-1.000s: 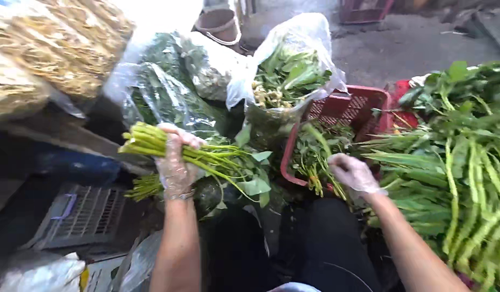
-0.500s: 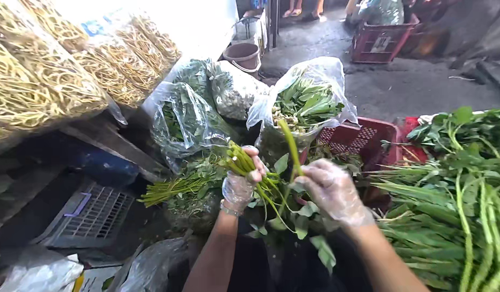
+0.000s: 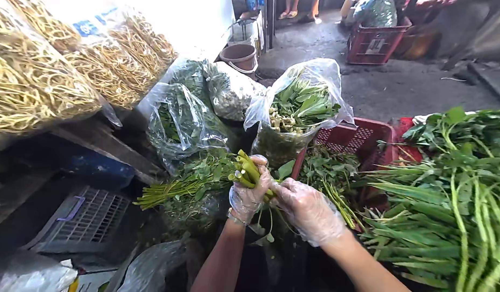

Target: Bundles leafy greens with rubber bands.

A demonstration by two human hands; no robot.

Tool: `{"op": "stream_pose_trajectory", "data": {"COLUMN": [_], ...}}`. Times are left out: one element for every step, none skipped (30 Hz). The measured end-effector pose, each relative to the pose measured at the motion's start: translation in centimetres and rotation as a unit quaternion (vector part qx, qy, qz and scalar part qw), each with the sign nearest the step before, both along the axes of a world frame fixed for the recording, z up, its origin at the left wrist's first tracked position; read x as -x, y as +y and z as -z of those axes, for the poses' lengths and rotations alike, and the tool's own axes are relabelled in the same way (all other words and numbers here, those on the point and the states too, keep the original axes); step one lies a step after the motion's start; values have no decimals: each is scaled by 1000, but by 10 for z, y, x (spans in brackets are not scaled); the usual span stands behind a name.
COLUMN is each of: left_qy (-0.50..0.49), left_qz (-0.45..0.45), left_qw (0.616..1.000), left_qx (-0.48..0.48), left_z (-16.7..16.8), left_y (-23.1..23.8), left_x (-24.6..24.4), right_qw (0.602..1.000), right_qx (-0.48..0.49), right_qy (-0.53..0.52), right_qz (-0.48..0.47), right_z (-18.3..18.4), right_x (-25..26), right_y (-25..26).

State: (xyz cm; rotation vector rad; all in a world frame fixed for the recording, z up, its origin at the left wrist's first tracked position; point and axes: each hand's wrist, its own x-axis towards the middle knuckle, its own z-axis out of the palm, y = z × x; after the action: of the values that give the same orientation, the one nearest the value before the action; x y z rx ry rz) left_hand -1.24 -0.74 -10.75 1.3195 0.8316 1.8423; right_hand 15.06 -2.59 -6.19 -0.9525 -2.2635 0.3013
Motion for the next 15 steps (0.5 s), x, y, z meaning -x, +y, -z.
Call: {"op": "stream_pose_trajectory", "data": {"left_qy": [12,21,32,55,84,116,147,173,178,157,117,89,83,87,96], "left_qz": [3,10,15,2,-22,-59,-96,-123,-129,-112,-81,-63,-63,-69,-72], "left_qw": [1000,1000,999,998,996,992,984,976,972,976,985,988,987,984,982], "left_qx": [0,-1,-4,-5,-3,7,27,55,82,99,101,109,124,139,148], "left_z": [0,-1,-1,-2,-4,-5,-6,-8,-9,-7,-4,-1,-1,-2,-3], "left_y": [0,-1,-3,-6,-10,-15,-20,-24,-25,-25,-23,-22,-21,-21,-21], "left_x": [3,5,5,4,1,-4,-7,-10,-11,-11,-9,-7,-6,-6,-6], "right_qw": [997,996,995,990,982,975,966,957,949,942,930,916,907,905,907], "right_qx": [64,78,47,27,39,74,115,144,167,192,232,267,287,290,284], "right_qy": [-14,11,62,115,144,153,147,138,138,149,169,193,216,231,238], "right_qz": [-29,-49,-62,-82,-112,-146,-180,-210,-228,-233,-232,-228,-221,-210,-199], "right_z": [-12,-18,-19,-21,-29,-37,-45,-50,-53,-53,-52,-51,-50,-48,-47], "right_x": [-10,-18,-22,-22,-19,-14,-9,-4,0,2,3,4,4,3,2], "right_y": [6,16,28,38,45,49,52,55,57,59,59,58,55,52,50]}}
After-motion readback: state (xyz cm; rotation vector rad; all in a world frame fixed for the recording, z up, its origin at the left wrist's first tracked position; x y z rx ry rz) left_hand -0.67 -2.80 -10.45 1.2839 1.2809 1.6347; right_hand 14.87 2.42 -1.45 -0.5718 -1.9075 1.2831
